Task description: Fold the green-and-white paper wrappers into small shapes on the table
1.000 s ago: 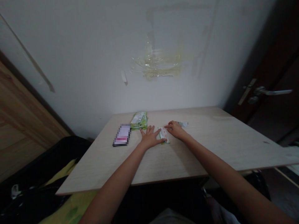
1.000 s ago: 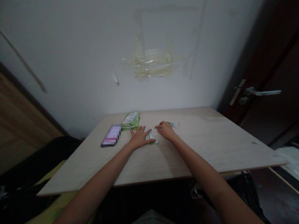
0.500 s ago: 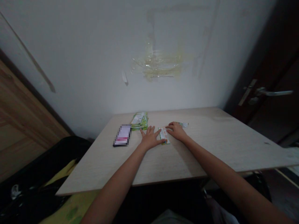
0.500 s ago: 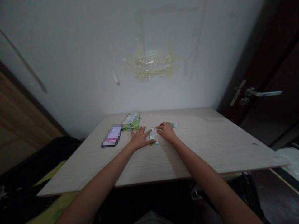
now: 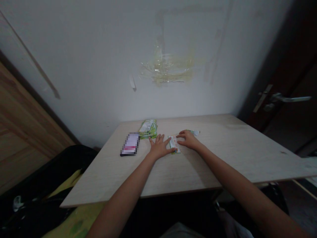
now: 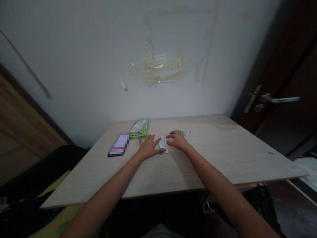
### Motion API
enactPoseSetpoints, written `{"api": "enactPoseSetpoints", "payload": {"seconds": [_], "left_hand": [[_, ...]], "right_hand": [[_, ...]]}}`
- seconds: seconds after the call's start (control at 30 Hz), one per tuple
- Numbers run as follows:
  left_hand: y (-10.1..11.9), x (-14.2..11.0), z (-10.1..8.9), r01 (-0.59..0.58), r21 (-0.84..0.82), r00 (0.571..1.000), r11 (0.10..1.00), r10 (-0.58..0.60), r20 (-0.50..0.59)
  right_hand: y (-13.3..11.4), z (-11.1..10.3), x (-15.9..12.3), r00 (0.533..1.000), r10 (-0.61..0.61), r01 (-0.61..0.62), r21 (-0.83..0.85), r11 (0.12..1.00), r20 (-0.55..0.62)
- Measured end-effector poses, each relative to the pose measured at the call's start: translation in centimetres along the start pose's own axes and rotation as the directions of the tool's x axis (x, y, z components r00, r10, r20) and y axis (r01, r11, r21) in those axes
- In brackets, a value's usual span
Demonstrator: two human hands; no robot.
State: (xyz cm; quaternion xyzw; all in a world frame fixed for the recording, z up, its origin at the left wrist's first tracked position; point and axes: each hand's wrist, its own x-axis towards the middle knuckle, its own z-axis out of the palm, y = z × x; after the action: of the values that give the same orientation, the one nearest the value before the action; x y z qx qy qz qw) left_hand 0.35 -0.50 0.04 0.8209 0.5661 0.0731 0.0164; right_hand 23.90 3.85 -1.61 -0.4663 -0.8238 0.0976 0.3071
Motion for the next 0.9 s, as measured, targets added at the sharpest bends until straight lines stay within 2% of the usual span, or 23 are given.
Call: {"api": "enactPoseSetpoints", "payload": {"seconds": [0.43,0.7,0.9], "left_hand": [[0.1,-0.2,-0.3,0.014,0.011,1.0,1.0,-0.014,0.018],[0.2,-0.2,-0.4,0.021,0.003,0.999,1.0,-0.021,0.028],[0.2,-0.4,-0.6,0.018,-0.004,0.999,1.0,-0.018,0.03]], "right_hand": [[0.5,-0.9,-0.7,0.983,-0.033,0.032,0.008,0.999,0.18],[0.0,-1.8,-1.2,0.946,0.022,-0.017,-0.02,1.0,0.323],[0.0,-1.7,-1.3,0.915,0.042,-0.029,-0.039,0.999,0.4]]}}
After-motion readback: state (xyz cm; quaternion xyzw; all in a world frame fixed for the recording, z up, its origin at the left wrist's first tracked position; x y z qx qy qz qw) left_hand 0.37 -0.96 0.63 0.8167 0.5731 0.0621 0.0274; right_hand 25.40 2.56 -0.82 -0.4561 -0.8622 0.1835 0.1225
